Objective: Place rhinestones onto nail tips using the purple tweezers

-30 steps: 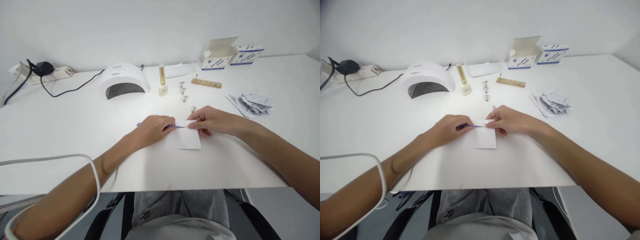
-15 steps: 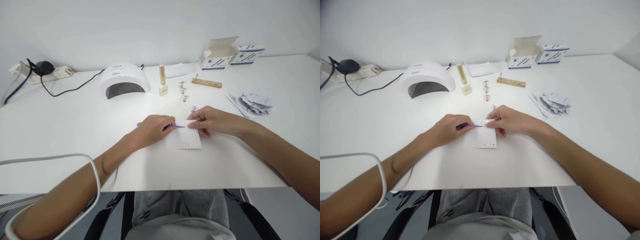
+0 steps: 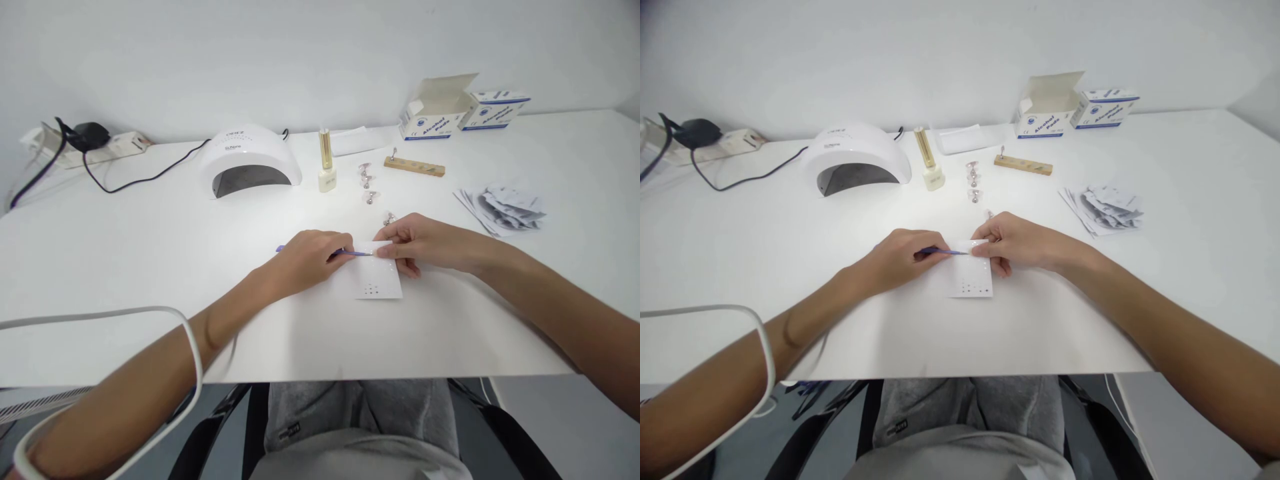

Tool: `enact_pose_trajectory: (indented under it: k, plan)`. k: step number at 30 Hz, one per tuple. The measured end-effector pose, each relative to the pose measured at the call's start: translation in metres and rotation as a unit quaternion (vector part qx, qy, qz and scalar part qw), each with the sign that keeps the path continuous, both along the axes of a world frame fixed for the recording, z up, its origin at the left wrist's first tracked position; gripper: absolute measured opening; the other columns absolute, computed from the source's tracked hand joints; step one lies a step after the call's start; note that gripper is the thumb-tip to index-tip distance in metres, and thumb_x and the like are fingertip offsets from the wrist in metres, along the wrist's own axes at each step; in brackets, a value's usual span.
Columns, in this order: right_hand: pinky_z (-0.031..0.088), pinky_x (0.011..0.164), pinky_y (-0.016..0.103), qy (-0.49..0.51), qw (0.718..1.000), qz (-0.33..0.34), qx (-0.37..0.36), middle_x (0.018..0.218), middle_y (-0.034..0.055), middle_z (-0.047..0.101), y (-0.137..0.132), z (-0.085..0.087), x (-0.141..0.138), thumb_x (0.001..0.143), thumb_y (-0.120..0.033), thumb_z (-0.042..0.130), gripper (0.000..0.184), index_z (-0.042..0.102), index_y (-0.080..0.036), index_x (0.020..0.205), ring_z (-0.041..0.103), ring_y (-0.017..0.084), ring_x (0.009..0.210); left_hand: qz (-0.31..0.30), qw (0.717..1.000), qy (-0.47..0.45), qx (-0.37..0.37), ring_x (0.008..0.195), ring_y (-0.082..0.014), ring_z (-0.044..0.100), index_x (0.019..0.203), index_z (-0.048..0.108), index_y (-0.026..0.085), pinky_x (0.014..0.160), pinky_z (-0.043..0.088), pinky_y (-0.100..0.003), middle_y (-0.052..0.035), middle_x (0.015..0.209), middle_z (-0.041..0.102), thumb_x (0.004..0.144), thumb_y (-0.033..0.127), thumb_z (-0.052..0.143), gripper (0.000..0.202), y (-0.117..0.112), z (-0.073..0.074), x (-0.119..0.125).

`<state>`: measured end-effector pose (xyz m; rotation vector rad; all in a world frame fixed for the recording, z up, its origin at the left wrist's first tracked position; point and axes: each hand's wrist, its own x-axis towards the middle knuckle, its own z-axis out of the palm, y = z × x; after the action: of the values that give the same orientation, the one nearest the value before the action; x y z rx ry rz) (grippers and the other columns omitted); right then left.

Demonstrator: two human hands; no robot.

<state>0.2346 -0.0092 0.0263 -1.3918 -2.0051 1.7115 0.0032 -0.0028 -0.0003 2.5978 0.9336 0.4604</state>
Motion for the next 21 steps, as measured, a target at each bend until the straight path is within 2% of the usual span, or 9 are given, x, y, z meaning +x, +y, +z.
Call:
enact_pose_trajectory:
  k: [9, 21]
  plan:
    - [0.044, 0.053, 0.027, 0.019, 1.0, -0.003, -0.013, 0.058, 0.0015, 0.059, 0.0001, 0.0011, 0.0013, 0.081, -0.048, 0.06, 0.033, 0.068, -0.016, 0.084, 0.054, 0.013, 0.052, -0.005, 1.0, 0.006, -0.001, 0.061, -0.0097, 0.053, 0.085, 0.063, 0.018, 0.06, 0.039, -0.022, 0.0008, 0.073, 0.065, 0.092, 0.029, 0.048, 0.019, 0.0, 0.0014, -0.001]
    - [0.047, 0.054, 0.027, 0.024, 0.999, -0.017, -0.039, 0.068, 0.0034, 0.063, 0.0, 0.0017, 0.0024, 0.082, -0.048, 0.059, 0.034, 0.069, -0.016, 0.088, 0.058, 0.013, 0.056, 0.008, 1.0, 0.009, 0.008, 0.06, -0.0092, 0.051, 0.084, 0.062, 0.018, 0.059, 0.038, -0.022, 0.0013, 0.071, 0.061, 0.09, 0.03, 0.051, 0.017, -0.0008, 0.0042, -0.0024]
